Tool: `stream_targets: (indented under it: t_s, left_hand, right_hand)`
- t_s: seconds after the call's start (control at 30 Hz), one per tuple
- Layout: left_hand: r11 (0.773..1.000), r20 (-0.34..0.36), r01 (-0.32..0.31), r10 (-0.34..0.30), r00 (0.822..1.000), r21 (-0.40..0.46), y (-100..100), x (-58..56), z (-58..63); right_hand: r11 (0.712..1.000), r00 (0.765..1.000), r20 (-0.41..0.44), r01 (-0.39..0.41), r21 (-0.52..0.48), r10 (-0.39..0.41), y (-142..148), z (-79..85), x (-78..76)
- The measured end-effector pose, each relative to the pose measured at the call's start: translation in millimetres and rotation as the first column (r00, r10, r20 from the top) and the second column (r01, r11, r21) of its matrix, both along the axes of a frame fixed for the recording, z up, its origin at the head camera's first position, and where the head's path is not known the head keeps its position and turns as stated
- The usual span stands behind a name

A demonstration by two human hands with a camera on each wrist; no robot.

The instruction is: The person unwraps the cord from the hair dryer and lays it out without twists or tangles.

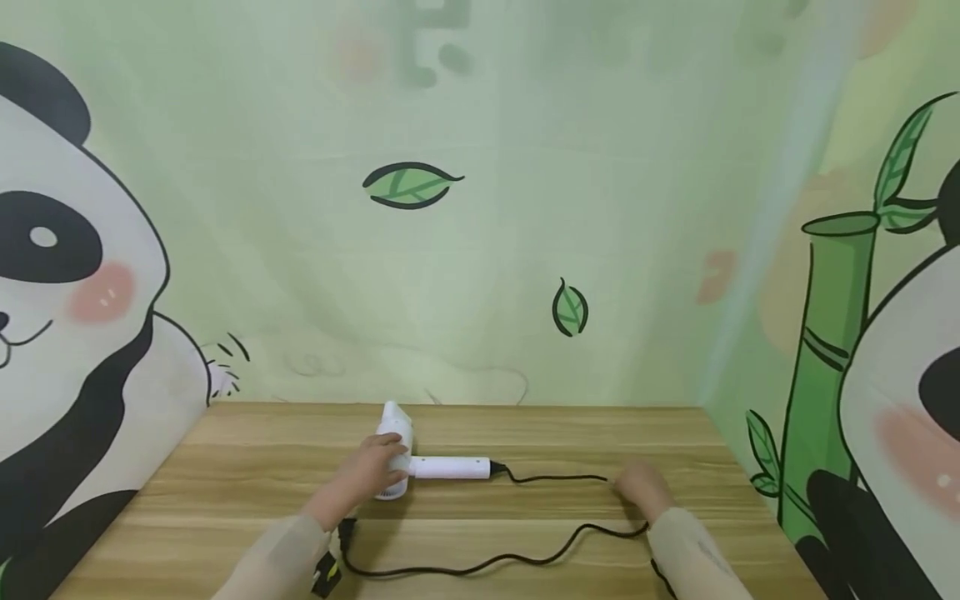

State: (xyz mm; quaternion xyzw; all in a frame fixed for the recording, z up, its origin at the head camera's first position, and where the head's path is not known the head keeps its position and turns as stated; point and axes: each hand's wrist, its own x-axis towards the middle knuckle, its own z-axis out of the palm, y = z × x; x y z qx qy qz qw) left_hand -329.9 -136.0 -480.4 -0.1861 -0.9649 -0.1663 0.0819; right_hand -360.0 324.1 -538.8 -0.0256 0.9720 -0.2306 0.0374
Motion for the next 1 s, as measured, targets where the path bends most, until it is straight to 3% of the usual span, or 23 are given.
stream_targets:
  t_s: [0.03, 0.17, 0.33, 0.47, 0.57, 0.73, 0.8, 0.9, 0.97, 1.0]
  left_hand:
    - [1.0, 0.005, -0.002, 0.002, 1.0, 0.005, -1, -0.2, -0.5]
    - [1.0, -0.002, 0.001, -0.001, 1.0, 0.025, -4, 0.2, -2.5]
    - [0.999, -0.005, 0.002, -0.002, 1.0, 0.054, -5, 1.2, -1.8]
    - [0.999, -0.014, -0.001, 0.002, 1.0, 0.035, -4, 1.2, 0.9]
    - [1.0, -0.028, -0.012, 0.012, 1.0, 0.011, -3, 0.8, 1.7]
    - [1.0, -0.035, -0.006, 0.007, 0.999, 0.015, -3, -0.9, -0.7]
    - [1.0, -0.024, 0.006, -0.005, 1.0, 0.03, -2, -1.3, -2.7]
    - [0.999, -0.006, 0.017, -0.016, 1.0, 0.039, -2, -0.2, -3.9]
    - [0.999, 0.008, 0.014, -0.015, 1.0, 0.04, -2, 0.7, -4.0]
    - [0.999, 0.012, 0.013, -0.014, 1.0, 0.038, -2, 1.2, -3.4]
  right_hand:
    - [0.999, 0.998, 0.04, 0.041, -0.031, -0.04, -5, 9.8, 8.1]
    - [0.988, 0.996, 0.068, 0.07, -0.139, -0.061, -6, 27.8, 30.1]
    - [0.982, 0.991, 0.13, 0.038, -0.183, -0.014, 4, 42.6, 36.0]
    - [0.934, 0.983, 0.171, 0.003, -0.357, 0.062, 18, 47.6, 33.0]
    - [0.882, 0.982, 0.182, 0.047, -0.47, 0.044, 24, 48.4, 30.6]
    - [0.822, 0.984, 0.17, 0.138, -0.552, -0.052, 27, 44.0, 30.2]
    - [0.754, 0.977, 0.193, 0.197, -0.627, -0.094, 29, 42.4, 32.4]
    - [0.563, 0.95, 0.279, 0.309, -0.766, -0.142, 33, 40.4, 36.5]
    - [0.466, 0.931, 0.33, 0.364, -0.806, -0.156, 36, 39.2, 38.9]
    - [0.443, 0.928, 0.342, 0.37, -0.816, -0.146, 38, 38.2, 39.5]
